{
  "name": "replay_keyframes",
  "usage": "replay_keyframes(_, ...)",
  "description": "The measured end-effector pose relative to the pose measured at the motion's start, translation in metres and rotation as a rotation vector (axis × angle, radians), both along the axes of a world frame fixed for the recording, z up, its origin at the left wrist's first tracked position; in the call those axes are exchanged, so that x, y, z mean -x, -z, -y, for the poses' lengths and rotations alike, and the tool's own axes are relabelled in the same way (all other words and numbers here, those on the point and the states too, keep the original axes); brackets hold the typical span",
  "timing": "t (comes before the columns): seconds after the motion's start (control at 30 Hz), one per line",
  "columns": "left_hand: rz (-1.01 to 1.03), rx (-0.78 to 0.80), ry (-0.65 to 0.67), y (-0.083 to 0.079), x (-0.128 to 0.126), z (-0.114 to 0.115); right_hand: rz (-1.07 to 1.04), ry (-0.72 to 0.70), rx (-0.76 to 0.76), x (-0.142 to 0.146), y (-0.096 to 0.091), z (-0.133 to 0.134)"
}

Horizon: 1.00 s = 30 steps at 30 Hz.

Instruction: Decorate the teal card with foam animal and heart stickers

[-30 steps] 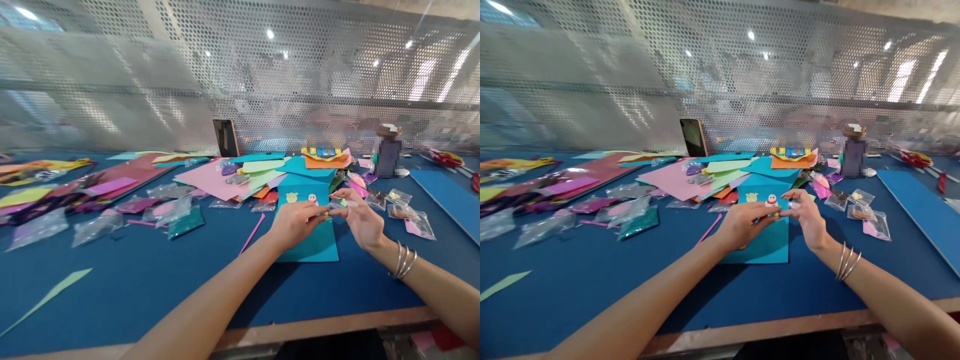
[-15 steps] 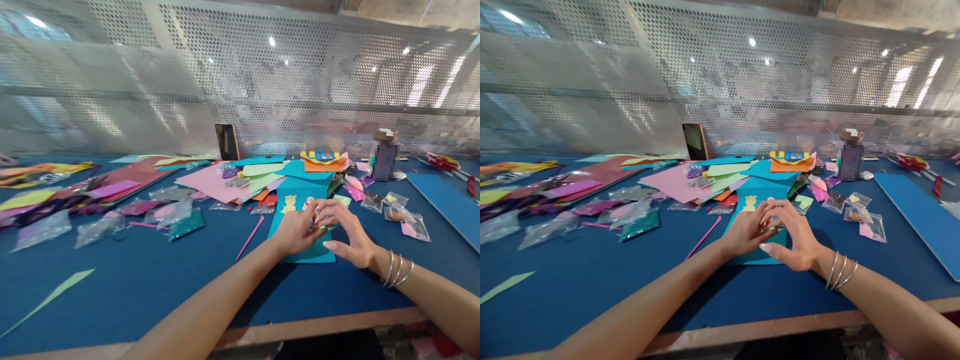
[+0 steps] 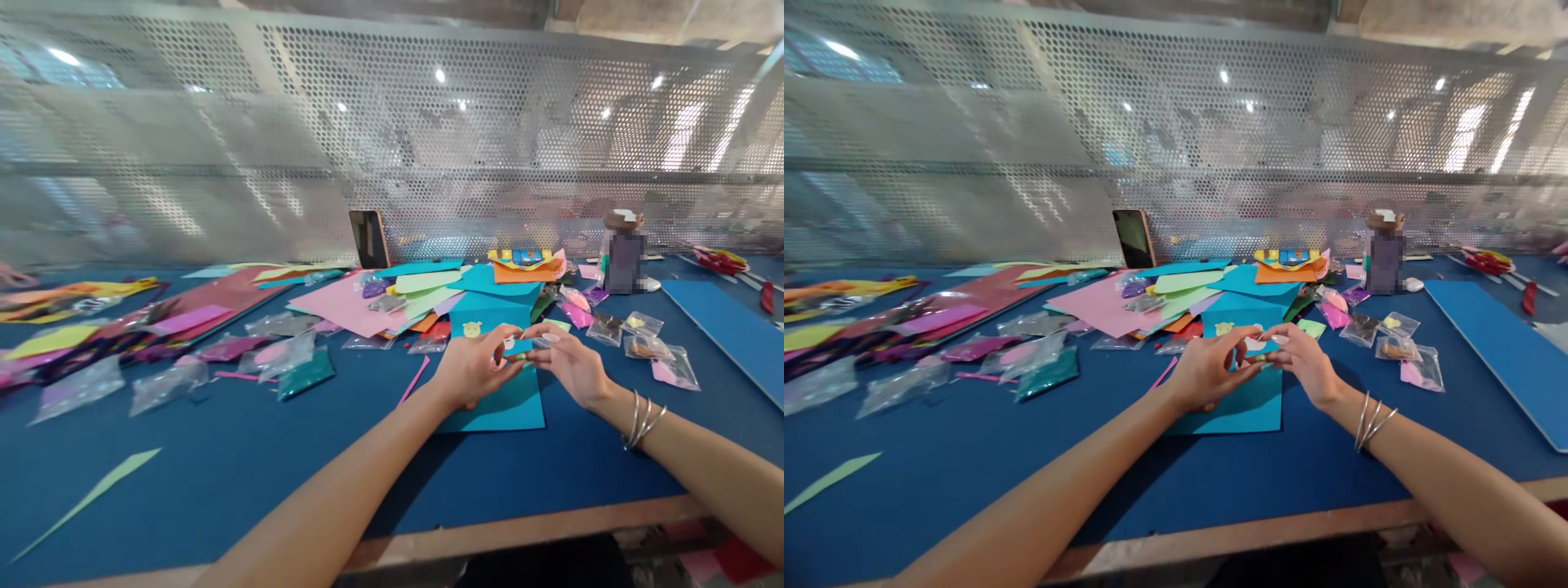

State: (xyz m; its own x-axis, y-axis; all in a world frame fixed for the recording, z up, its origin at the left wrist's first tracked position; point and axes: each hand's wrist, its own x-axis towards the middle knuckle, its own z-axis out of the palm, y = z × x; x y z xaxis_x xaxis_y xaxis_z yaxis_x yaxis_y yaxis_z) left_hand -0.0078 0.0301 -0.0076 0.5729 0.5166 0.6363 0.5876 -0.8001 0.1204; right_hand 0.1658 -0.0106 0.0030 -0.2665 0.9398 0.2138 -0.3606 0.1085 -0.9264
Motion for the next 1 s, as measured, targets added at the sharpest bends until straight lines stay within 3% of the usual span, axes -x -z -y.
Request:
replay_keyframes(0.17,-0.026,-0.109,0.039,0.008,-0.004,-0.005,-0.171,0.062,0.186,-0.002,0.0,-0.004)
replay_keyframes(0.47,-0.074,-0.206,0.104,0.005,0.0,-0.003,-0.086,0.079,0.191,-0.005,0.001,-0.005)
replay_keyframes(0.67,-0.044,-0.245,0.122,0.008,-0.001,-0.003,0.193,0.038,0.048,-0.004,0.007,-0.008)
replay_keyframes(0.83,-0.033,-0.253,0.126,0.005,-0.003,0.0,0.51,0.032,-0.198,-0.003,0.014,-0.011)
replay_keyframes(1.0,-0.067,-0.243,0.138,0.002,-0.003,0.005,0.718,0.008,-0.423,-0.004,0.009,-0.006)
